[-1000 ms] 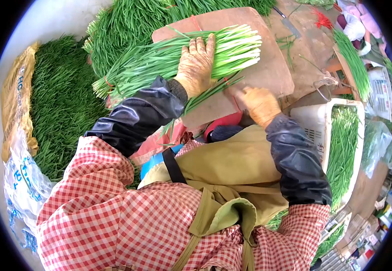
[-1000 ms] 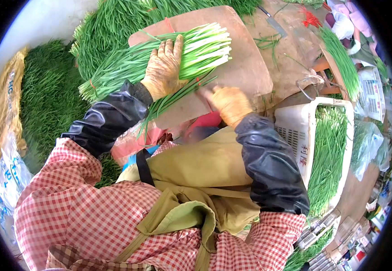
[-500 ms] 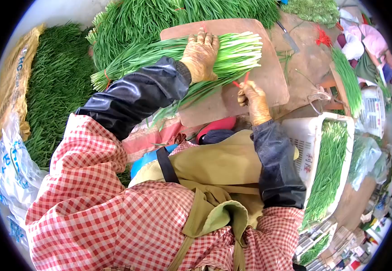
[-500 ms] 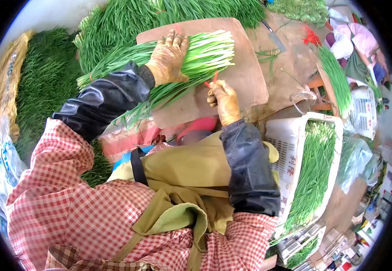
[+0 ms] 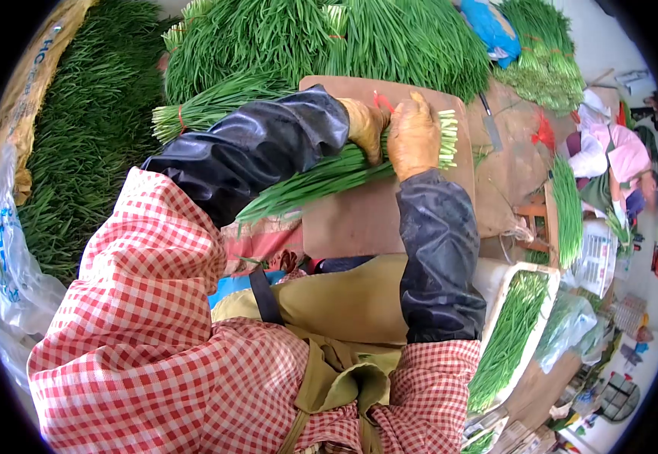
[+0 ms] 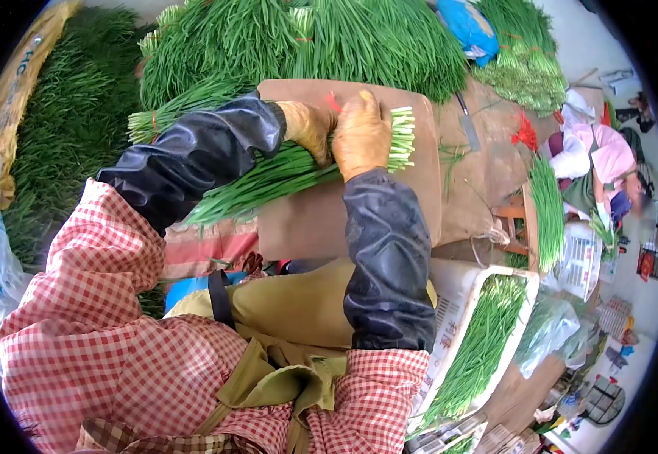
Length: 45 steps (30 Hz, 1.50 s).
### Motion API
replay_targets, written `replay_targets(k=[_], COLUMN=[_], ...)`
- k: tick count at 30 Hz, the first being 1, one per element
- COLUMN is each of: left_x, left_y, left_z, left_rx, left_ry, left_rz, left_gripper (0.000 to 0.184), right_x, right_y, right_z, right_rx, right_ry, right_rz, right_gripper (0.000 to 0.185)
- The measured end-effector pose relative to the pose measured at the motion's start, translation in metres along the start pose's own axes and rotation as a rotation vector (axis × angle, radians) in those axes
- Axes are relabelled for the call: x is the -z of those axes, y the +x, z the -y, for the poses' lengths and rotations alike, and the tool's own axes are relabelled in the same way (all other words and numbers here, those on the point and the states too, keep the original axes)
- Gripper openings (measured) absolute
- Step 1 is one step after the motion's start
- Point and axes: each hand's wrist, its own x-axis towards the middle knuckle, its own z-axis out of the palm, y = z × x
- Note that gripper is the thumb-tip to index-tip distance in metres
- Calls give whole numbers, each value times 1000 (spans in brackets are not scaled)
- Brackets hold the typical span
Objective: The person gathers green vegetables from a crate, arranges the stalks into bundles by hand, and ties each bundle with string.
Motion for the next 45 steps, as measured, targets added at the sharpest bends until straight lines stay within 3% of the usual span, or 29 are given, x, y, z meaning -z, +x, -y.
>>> replay_targets(k=[2, 7, 10, 12, 15, 16, 17, 18, 20, 21, 23, 26, 28, 31, 33, 34, 36, 39, 43, 45], left_x=[-1, 16, 36, 43, 27, 20, 16, 5, -5, -13, -19, -36, -11, -22, -30, -31, -30, -30, -28, -27], left_y=[-2, -5, -11, -5, 55, 70, 80, 74, 78, 86, 106, 160, 92, 50, 45, 43, 38, 43, 38, 32], left_z=[6, 38, 68, 95, 95, 91, 78, 79, 80, 84, 93, 146, 62, 47, 47, 48, 50, 56, 46, 40], left_rx=[179, 91, -27, -337, 147, 243, 591, 222, 166, 165, 378, 425, 424, 282, 140, 139, -15, -93, 75, 17], left_ry=[-85, -355, -637, 204, 530, 646, -125, 523, 607, 600, 469, 513, 498, 72, -596, -601, -250, 0, -211, -241], left_rz=[-113, 55, -226, -623, -516, -370, -469, -294, -277, -275, -361, -295, -175, -368, -665, -668, -689, -685, -669, -714], left_gripper=[83, 92, 69, 39, 23, 28, 28, 27, 32, 32, 37, 50, 39, 37, 27, 27, 24, 24, 26, 26], right_x=[-18, -26, -21, -21, -17, -16, -14, -14, -12, -10, -9, -10, -10, -8, -8, -9, -12, -13, -11, -9], right_y=[6, 17, 18, 18, 16, 15, 13, 9, 0, -2, -6, -11, -11, -8, -5, -5, -6, -5, -3, -2], right_z=[-3, -7, 3, 6, 8, 9, 9, 10, 13, 14, 17, 15, 14, 14, 12, 11, 9, 8, 8, 9], right_rx=[-491, -651, -720, -713, -718, -747, -780, -786, -741, -726, -720, -694, -677, -674, -652, -647, -600, -582, -583, -579], right_ry=[237, 150, 86, 98, 94, 108, 122, 117, 100, 92, 71, 54, 60, 13, -22, -25, 3, -13, 7, 0], right_rz=[281, 473, 472, 479, 431, 428, 425, 421, 297, 317, 311, 292, 291, 351, 441, 443, 429, 450, 449, 454], right_gripper=[18, 24, 24, 22, 21, 22, 22, 22, 19, 20, 21, 23, 24, 26, 26, 26, 26, 25, 24, 23])
